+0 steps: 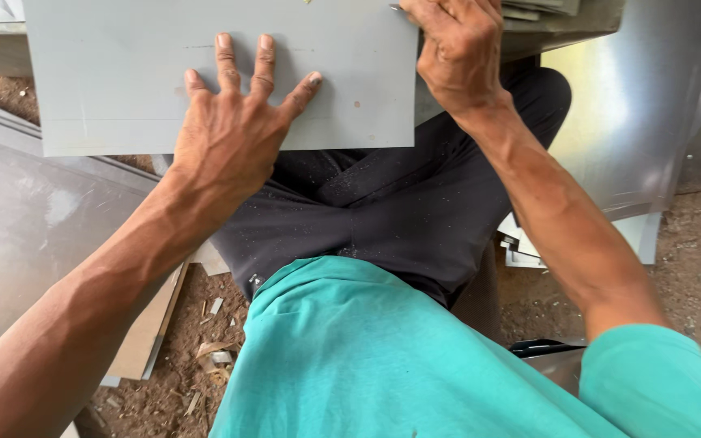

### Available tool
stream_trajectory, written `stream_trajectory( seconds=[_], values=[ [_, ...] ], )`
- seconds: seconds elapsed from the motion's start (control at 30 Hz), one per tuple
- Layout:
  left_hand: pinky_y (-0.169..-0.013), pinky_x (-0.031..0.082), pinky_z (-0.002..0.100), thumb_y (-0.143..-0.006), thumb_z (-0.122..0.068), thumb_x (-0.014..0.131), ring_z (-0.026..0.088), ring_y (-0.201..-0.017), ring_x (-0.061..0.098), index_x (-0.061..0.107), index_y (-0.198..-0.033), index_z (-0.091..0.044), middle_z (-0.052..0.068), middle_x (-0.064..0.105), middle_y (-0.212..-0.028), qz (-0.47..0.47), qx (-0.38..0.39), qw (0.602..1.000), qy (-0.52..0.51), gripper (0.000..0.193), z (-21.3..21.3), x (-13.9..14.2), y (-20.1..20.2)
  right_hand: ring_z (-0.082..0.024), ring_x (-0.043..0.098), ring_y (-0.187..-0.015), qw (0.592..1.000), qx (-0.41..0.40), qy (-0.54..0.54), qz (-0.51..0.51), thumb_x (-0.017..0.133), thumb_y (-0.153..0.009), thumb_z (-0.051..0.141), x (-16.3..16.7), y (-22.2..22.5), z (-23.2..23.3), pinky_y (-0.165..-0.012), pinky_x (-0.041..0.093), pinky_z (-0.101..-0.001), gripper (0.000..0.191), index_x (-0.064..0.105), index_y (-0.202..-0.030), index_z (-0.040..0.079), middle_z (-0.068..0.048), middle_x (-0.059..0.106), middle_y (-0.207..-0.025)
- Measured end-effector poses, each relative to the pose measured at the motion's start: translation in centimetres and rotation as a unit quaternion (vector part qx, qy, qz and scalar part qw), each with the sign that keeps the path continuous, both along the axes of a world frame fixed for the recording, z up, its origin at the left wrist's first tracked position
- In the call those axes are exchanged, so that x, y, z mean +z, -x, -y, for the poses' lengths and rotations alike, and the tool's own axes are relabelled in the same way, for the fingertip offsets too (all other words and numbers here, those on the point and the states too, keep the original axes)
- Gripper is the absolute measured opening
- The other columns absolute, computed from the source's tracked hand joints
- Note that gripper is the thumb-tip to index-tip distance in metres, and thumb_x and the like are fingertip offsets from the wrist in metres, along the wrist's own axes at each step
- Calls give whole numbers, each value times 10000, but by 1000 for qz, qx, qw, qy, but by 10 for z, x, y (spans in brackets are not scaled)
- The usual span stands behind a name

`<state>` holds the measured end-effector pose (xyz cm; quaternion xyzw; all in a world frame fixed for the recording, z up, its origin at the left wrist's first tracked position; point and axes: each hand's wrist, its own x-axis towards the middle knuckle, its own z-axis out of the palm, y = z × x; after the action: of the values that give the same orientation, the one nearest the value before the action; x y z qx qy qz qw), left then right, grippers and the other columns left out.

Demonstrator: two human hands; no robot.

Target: The person scrapes the surface of a rectangular sheet with a small handheld tool while seated on the ground. The person repeatedly flips the sheet to work on both sides and places the sheet on a stack after each pass.

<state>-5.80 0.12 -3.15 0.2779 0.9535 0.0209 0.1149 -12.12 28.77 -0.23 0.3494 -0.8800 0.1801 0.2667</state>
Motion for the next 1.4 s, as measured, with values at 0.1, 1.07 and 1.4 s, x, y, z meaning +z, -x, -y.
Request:
stream_trajectory(
  seconds=[0.1, 1.07, 1.4],
  values=[
    [-946, 416, 773, -882, -96, 653, 628, -1349, 320, 352, -1585, -344, 258, 252, -1619, 22, 19, 1000, 1, 803, -3, 6, 0, -293, 575, -802, 994, 47, -97, -24, 669, -914, -50, 11, -45, 15, -828, 471, -454, 190, 719, -1095, -22, -135, 611, -855],
    [-951, 459, 746, -788, -98, 736, 541, -1422, 279, 448, -1588, -262, 190, 277, -1651, -44, -32, 998, -42, 865, -53, -2, 18, -141, 693, -701, 803, -310, 390, 326, 707, -935, 177, -8, -102, -60, -604, 565, -266, 197, 727, -1062, 27, -99, 757, -859],
    [-942, 481, 734, -806, -59, 742, 534, -1434, 319, 497, -1583, -252, 206, 334, -1649, -87, -30, 994, -57, 837, -51, -9, 12, -156, 659, -943, 906, -269, 223, 238, 704, -1086, 126, -30, -138, -22, -809, 554, -289, 213, 739, -1245, -12, -115, 688, -1048]
  ],
)
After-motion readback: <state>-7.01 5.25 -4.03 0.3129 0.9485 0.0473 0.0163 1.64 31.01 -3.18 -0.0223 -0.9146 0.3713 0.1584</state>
